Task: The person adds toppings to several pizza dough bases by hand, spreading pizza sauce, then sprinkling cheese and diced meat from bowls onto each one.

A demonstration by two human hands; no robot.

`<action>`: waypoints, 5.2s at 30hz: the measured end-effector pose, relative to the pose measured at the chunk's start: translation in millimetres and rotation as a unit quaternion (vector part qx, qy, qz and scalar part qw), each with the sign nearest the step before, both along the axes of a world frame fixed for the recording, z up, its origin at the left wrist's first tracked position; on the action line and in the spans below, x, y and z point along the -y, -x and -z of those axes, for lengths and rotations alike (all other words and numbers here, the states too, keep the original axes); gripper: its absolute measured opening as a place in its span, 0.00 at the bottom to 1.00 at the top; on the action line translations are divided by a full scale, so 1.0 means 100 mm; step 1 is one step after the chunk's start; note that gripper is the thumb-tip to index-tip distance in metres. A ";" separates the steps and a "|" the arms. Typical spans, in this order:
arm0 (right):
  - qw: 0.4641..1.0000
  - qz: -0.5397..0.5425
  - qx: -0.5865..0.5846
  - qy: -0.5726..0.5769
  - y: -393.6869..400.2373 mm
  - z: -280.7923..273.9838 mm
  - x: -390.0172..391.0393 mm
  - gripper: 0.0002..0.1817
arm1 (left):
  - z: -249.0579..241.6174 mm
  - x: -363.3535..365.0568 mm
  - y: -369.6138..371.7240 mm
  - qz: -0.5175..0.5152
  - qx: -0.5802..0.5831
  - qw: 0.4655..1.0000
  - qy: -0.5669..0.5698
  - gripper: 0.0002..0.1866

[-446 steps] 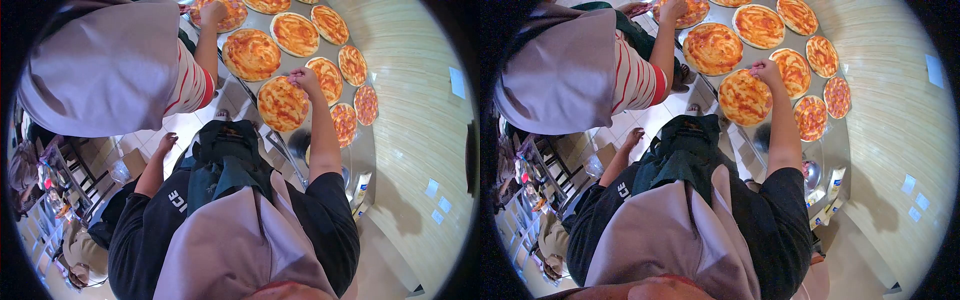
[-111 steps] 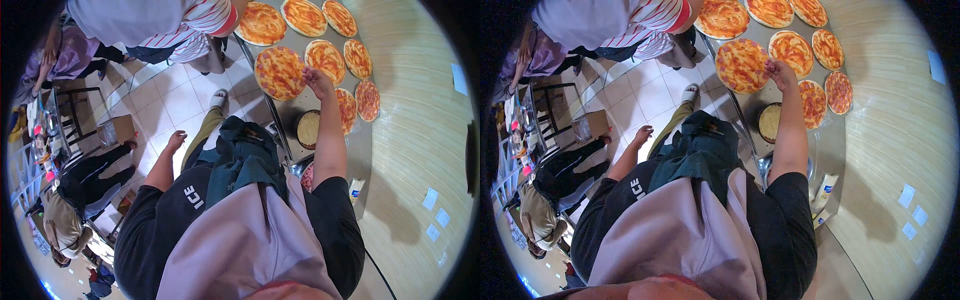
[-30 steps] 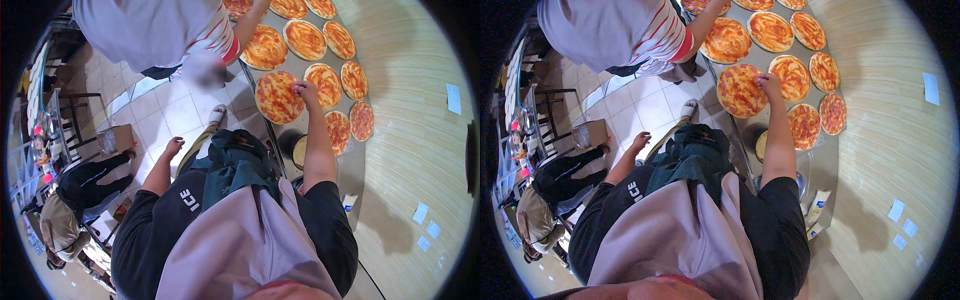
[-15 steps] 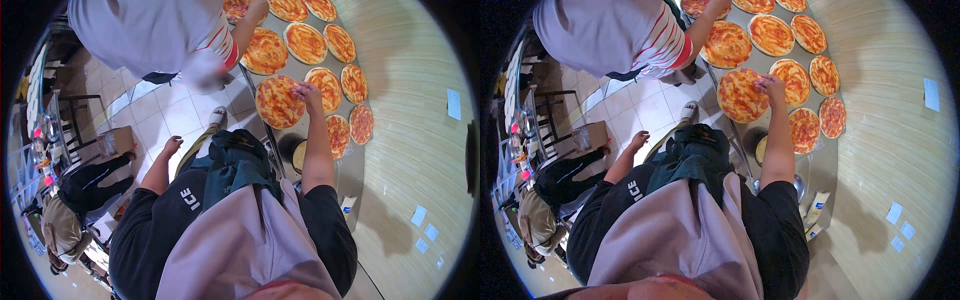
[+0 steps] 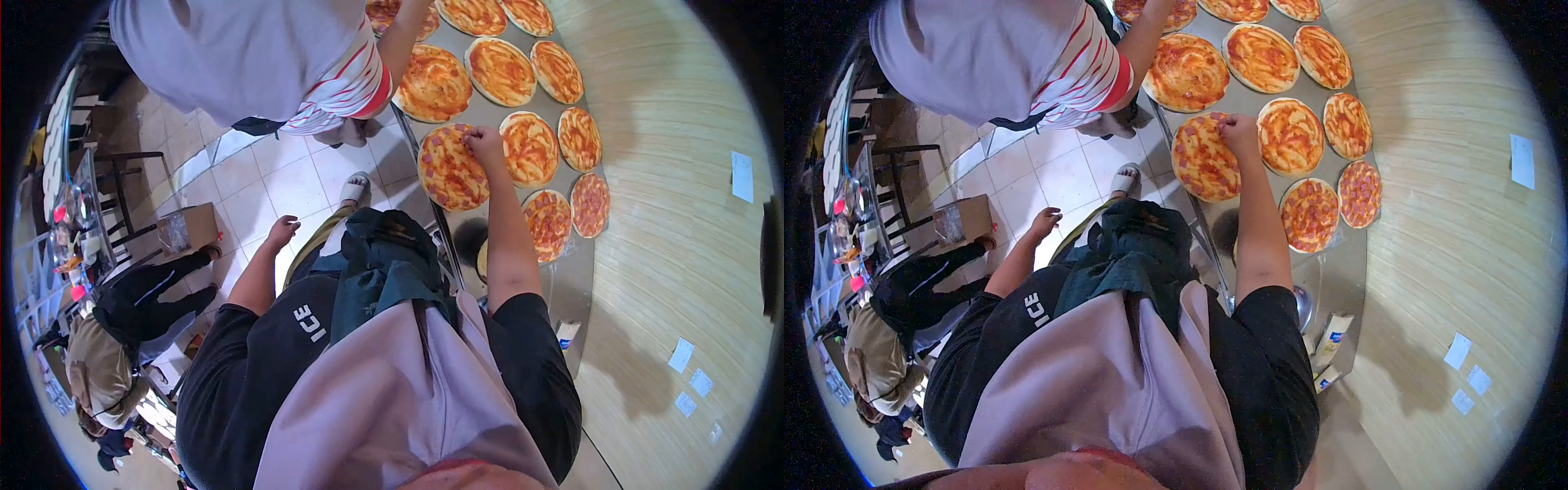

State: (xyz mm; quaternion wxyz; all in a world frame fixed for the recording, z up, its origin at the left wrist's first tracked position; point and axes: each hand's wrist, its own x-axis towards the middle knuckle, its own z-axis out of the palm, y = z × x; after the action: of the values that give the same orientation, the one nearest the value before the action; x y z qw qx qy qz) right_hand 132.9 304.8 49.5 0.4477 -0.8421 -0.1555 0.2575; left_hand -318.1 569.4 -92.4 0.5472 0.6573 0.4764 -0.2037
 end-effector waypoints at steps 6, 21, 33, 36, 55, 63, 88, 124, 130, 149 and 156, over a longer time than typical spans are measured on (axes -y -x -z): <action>0.979 -0.013 0.204 0.017 0.02 -0.06 0.01 0.05 | -0.06 0.05 0.11 -0.022 -0.025 0.999 0.006 0.21; 0.987 -0.075 0.140 0.012 0.29 -0.08 -0.13 0.07 | 0.09 0.09 0.10 -0.017 0.006 1.000 -0.001 0.22; 0.952 -0.062 0.284 0.092 0.40 -0.23 -0.21 0.03 | 0.12 0.14 0.33 -0.020 -0.009 1.000 -0.004 0.21; 0.912 -0.108 0.377 0.118 0.46 -0.32 -0.26 0.02 | 0.13 0.16 0.36 -0.023 -0.018 1.000 -0.003 0.21; 0.915 -0.200 0.319 0.145 0.77 -0.22 -0.18 0.06 | 0.15 0.12 0.44 -0.028 -0.008 1.000 0.000 0.21; 0.981 0.101 -0.111 -0.125 0.68 -0.34 0.08 0.09 | 0.14 0.12 0.40 -0.034 0.005 0.999 0.005 0.20; 0.981 0.103 -0.148 -0.074 0.87 -0.26 0.35 0.04 | 0.18 0.13 0.37 -0.020 -0.002 1.000 0.021 0.21; 0.951 -0.113 0.220 0.188 1.15 -0.30 0.22 0.08 | -0.06 0.15 0.47 -0.023 -0.030 0.999 0.014 0.21; 0.981 0.050 0.179 0.054 0.94 -0.23 0.49 0.10 | -0.06 0.14 0.46 -0.024 -0.020 0.999 0.015 0.22; 0.929 0.023 0.358 0.091 0.64 -0.06 0.28 0.05 | -0.01 0.00 0.32 0.008 -0.015 1.000 0.008 0.21; 0.928 0.240 0.285 0.010 0.85 -0.69 1.39 0.04 | 0.01 -0.03 0.20 0.070 -0.048 0.996 0.014 0.21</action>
State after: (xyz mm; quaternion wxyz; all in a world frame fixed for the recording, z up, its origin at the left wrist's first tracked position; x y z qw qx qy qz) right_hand 48.0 165.6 118.9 0.4243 -0.8967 -0.0672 -0.1068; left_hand -337.6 572.3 -93.4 0.5173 0.6706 0.4523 -0.2795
